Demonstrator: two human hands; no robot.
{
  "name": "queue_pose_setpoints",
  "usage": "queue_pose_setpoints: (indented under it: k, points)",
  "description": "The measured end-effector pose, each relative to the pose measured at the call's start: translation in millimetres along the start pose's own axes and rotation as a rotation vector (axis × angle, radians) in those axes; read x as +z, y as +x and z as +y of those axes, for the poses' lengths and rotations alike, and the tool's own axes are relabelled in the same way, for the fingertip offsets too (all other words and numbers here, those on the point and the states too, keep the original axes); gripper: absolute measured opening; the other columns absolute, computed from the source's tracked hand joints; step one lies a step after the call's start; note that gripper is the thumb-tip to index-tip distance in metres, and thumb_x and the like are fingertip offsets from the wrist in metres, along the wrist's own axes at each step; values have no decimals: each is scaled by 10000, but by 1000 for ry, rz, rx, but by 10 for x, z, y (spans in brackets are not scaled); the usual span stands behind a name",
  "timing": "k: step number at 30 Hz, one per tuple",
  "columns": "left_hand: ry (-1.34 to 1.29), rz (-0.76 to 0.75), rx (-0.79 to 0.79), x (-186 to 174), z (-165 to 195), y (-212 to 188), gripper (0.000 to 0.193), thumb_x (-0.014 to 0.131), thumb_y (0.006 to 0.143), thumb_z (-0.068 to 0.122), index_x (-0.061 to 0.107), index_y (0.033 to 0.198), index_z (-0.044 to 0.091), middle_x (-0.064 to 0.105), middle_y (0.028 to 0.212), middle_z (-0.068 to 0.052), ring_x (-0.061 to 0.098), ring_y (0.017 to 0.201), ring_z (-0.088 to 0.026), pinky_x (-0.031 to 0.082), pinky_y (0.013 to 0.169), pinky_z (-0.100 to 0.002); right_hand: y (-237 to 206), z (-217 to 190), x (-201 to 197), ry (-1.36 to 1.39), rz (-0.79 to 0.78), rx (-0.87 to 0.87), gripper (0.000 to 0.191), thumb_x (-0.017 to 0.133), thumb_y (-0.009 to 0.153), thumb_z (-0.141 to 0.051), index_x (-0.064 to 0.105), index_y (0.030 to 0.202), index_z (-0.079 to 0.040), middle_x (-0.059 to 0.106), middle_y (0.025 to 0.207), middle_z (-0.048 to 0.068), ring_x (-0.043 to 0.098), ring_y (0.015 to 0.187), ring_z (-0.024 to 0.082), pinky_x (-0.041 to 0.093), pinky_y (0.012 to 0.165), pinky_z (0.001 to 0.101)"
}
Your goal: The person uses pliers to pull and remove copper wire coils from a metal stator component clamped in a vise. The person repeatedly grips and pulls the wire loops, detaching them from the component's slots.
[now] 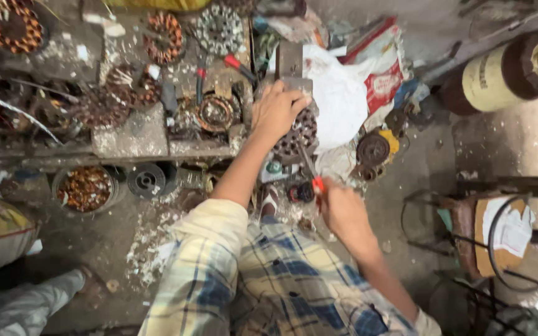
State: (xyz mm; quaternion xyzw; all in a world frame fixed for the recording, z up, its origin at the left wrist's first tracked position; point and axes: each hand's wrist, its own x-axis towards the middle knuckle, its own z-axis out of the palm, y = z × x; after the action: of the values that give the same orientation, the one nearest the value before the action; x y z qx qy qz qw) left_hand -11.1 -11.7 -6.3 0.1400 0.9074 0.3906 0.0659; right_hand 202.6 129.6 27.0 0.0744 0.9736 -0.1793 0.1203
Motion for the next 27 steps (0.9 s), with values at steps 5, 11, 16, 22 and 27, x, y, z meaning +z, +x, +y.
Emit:
queue_pose_setpoints:
  k: [5,11,16,22,27]
  points:
    - [95,23,47,-76,49,11,345,637,885,507,791,1052,248,607,1225,-100,545,1212,-341,489,902,-537,210,-99,225,-110,156,-111,281,528,967,-188,558,1210,-49,693,731,248,679,667,466,507,610,587]
    - [-30,61,50,-100,50,-49,326,630,947,502,785,1102,262,608,1220,-106,579,1140,-340,502,860,-514,102,48,255,-166,-14,-55,214,521,1013,-198,549,1174,-60,683,718,246,668,682,470,509,610,578]
    - [-9,12,38,9,0,-68,337,624,912,530,785,1076,285,624,1132,-70,603,1093,-299,514,830,-489,132,56,692,66,267,-103,291,555,990,-157,548,1258,-44,669,750,253,667,633,462,489,554,563]
    - [11,108,68,-72,66,-71,329,639,918,525,784,1043,258,628,1106,-67,603,1104,-293,513,838,-473,164,34,466,95,170,-56,270,576,1009,-218,581,1228,-62,684,750,245,662,647,473,483,562,560]
    - [12,59,29,-100,13,-65,326,631,923,518,788,1072,274,622,1109,-72,591,1118,-288,497,853,-475,253,97,399,537,-67,36,225,558,1054,-272,594,1119,-60,682,755,188,714,692,355,559,652,438]
